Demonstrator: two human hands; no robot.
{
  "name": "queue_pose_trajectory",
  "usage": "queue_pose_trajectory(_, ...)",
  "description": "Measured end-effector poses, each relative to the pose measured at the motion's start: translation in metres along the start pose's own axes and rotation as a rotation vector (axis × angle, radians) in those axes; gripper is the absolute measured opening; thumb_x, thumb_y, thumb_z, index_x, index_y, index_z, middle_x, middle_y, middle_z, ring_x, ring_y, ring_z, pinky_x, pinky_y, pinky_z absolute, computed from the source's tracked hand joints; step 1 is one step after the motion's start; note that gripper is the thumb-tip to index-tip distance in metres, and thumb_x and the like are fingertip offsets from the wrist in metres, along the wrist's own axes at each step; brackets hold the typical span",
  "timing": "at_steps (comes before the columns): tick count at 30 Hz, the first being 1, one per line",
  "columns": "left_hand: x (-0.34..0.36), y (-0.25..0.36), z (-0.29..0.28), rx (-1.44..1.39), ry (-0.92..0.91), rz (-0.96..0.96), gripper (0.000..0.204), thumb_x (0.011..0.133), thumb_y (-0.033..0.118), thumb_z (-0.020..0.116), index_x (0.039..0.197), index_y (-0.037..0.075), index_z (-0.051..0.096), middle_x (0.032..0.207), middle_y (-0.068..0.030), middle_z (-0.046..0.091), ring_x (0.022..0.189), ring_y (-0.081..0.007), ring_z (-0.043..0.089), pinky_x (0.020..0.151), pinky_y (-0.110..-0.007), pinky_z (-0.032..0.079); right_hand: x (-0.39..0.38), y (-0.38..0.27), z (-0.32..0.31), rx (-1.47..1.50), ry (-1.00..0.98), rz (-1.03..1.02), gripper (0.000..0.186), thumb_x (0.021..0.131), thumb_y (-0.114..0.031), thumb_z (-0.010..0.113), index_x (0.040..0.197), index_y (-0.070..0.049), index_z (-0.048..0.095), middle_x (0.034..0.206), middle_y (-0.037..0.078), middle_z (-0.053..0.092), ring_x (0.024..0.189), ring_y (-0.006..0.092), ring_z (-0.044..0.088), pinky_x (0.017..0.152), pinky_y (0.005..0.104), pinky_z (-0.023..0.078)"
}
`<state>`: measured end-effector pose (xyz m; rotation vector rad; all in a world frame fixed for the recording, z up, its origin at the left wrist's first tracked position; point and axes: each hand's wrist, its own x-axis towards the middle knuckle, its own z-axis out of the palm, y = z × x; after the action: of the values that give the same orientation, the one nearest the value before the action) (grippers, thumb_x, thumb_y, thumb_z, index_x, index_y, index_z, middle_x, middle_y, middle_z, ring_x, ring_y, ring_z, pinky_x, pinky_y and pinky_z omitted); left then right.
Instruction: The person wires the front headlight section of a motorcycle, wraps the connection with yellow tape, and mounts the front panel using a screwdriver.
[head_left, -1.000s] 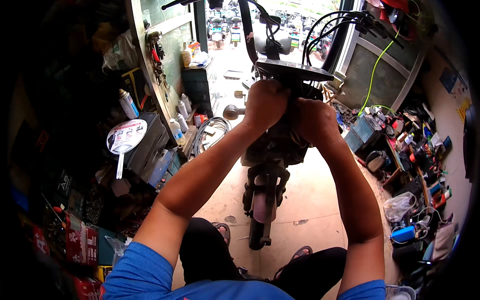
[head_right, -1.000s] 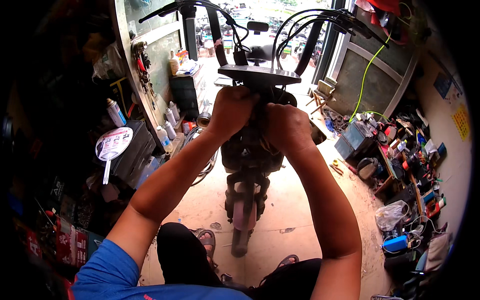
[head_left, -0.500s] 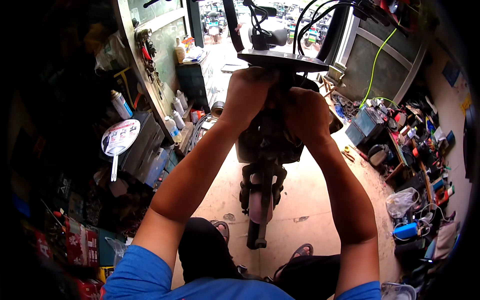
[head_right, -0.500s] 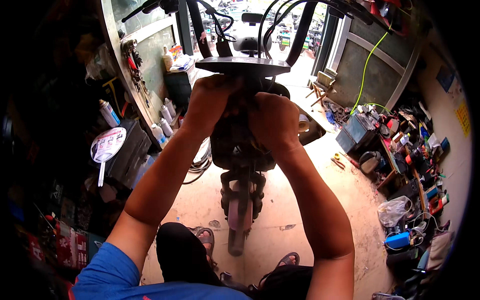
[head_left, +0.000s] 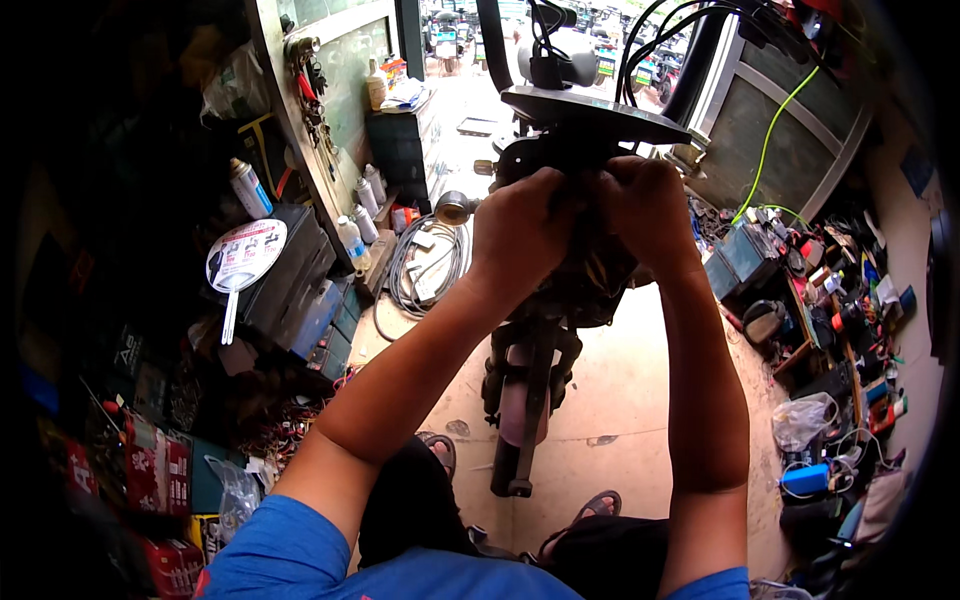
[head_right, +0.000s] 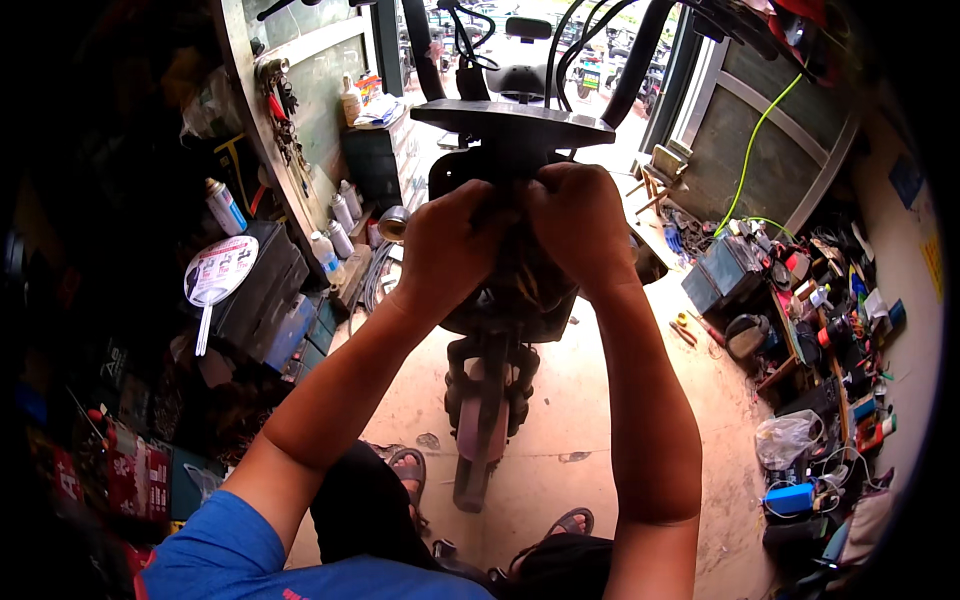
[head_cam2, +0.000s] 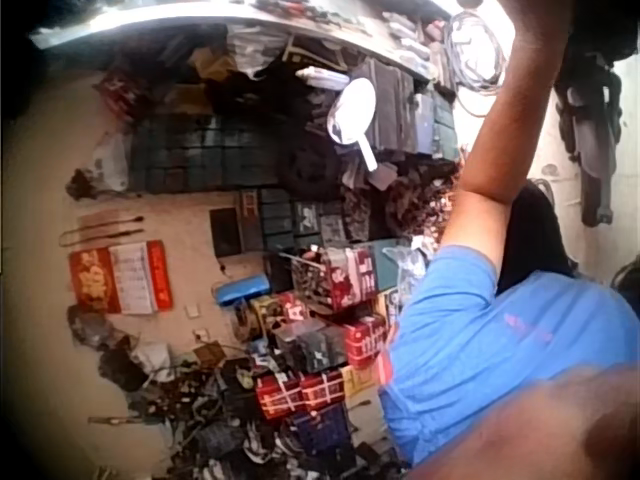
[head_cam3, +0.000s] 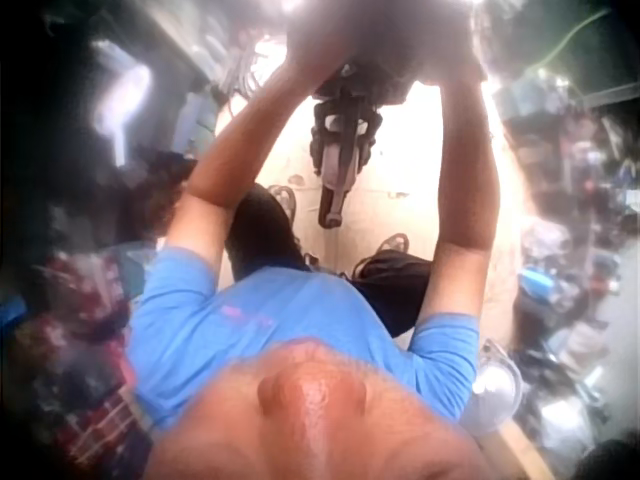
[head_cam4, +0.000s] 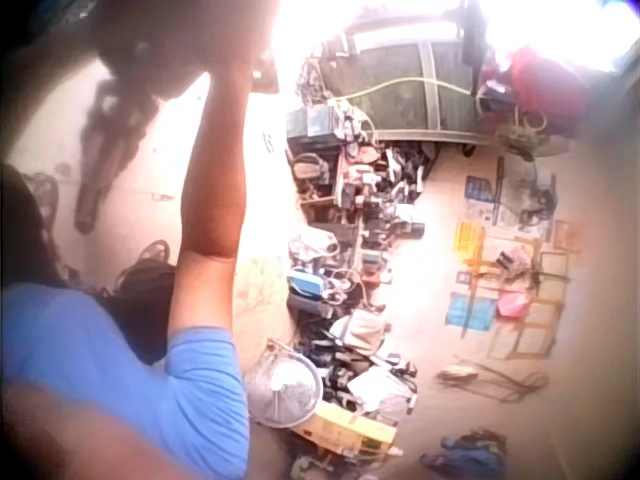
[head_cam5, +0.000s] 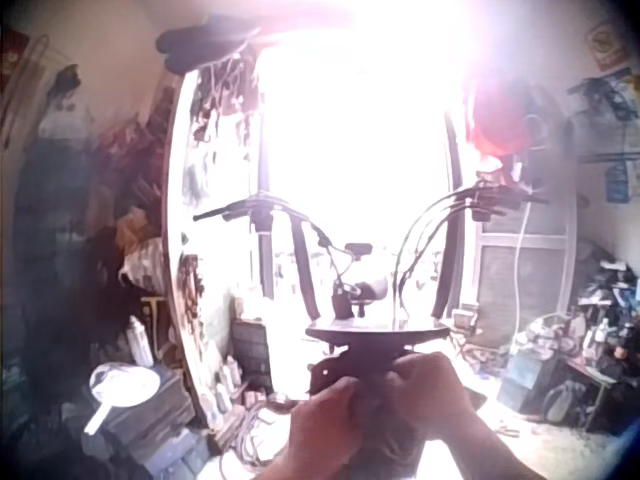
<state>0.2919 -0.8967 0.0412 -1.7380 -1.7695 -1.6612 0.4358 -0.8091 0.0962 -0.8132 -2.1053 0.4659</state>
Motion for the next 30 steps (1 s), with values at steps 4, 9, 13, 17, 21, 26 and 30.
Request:
queue_pose_trajectory(4, -0.005, 0.002, 0.005, 0.008, 0.023, -0.028, 0.022, 0.091, 0.018, 0.078, 0.108, 0.008, 0.067, 0.089, -0.0155, 0.077, 0.086, -0.0388, 0.076, 0.074, -0.045, 0.060, 0.000, 0.001, 0.000, -0.008, -0.014, 0.005, 0.032, 0.095, -0.024, 0.068, 0.080, 0.003, 0.070, 0.073, 0.026, 0.065, 0.070, 0.0438, 0.067, 0.068, 0.0469, 0.051)
queue_pose_trajectory(9, -0.004, 0.000, 0.005, 0.066, 0.047, -0.108, 0.030, 0.090, 0.022, 0.078, 0.115, 0.010, 0.064, 0.088, -0.0146, 0.077, 0.086, -0.0393, 0.076, 0.075, -0.046, 0.060, -0.009, -0.009, 0.003, 0.001, 0.005, 0.037, 0.034, 0.098, -0.029, 0.069, 0.084, 0.002, 0.072, 0.073, 0.024, 0.068, 0.069, 0.0426, 0.068, 0.066, 0.0451, 0.052)
queue_pose_trajectory(13, -0.010, 0.010, 0.013, 0.070, 0.118, -0.138, 0.031, 0.090, 0.023, 0.078, 0.116, 0.011, 0.066, 0.089, -0.0154, 0.077, 0.085, -0.0403, 0.076, 0.073, -0.047, 0.060, -0.016, -0.008, -0.001, 0.084, -0.026, 0.090, 0.031, 0.099, -0.032, 0.067, 0.090, -0.003, 0.074, 0.076, 0.021, 0.071, 0.071, 0.0428, 0.070, 0.065, 0.0450, 0.054)
queue_pose_trajectory(17, -0.013, 0.004, 0.025, 0.046, 0.256, -0.055, 0.022, 0.091, 0.021, 0.076, 0.109, 0.011, 0.071, 0.090, -0.0151, 0.077, 0.083, -0.0402, 0.076, 0.072, -0.047, 0.060, -0.022, 0.019, 0.010, -0.329, 0.023, -0.166, 0.024, 0.100, -0.031, 0.062, 0.099, -0.011, 0.074, 0.081, 0.020, 0.074, 0.079, 0.0438, 0.073, 0.070, 0.0504, 0.058)
queue_pose_trajectory(21, -0.013, -0.003, 0.027, 0.003, 0.338, 0.011, 0.010, 0.093, 0.018, 0.072, 0.101, 0.011, 0.072, 0.088, -0.0147, 0.076, 0.078, -0.0393, 0.074, 0.067, -0.048, 0.058, -0.028, -0.009, 0.004, -0.456, -0.007, -0.127, 0.023, 0.099, -0.031, 0.062, 0.102, -0.013, 0.076, 0.084, 0.019, 0.075, 0.085, 0.0431, 0.074, 0.074, 0.0524, 0.059)
queue_pose_trajectory(26, -0.012, -0.005, 0.024, -0.013, 0.292, 0.023, 0.009, 0.093, 0.017, 0.070, 0.100, 0.011, 0.071, 0.089, -0.0152, 0.075, 0.077, -0.0393, 0.074, 0.066, -0.048, 0.058, -0.016, 0.002, 0.011, -0.323, 0.057, -0.072, 0.023, 0.094, -0.027, 0.063, 0.100, -0.013, 0.081, 0.086, 0.020, 0.075, 0.087, 0.0418, 0.075, 0.078, 0.0507, 0.060)
queue_pose_trajectory(30, -0.014, -0.003, 0.020, -0.023, 0.254, -0.012, 0.014, 0.090, 0.016, 0.074, 0.103, 0.011, 0.073, 0.092, -0.0152, 0.076, 0.082, -0.0395, 0.075, 0.070, -0.046, 0.059, -0.011, -0.003, 0.009, -0.199, 0.063, -0.038, 0.023, 0.089, -0.021, 0.062, 0.094, -0.008, 0.080, 0.086, 0.021, 0.075, 0.084, 0.0425, 0.074, 0.076, 0.0483, 0.059)
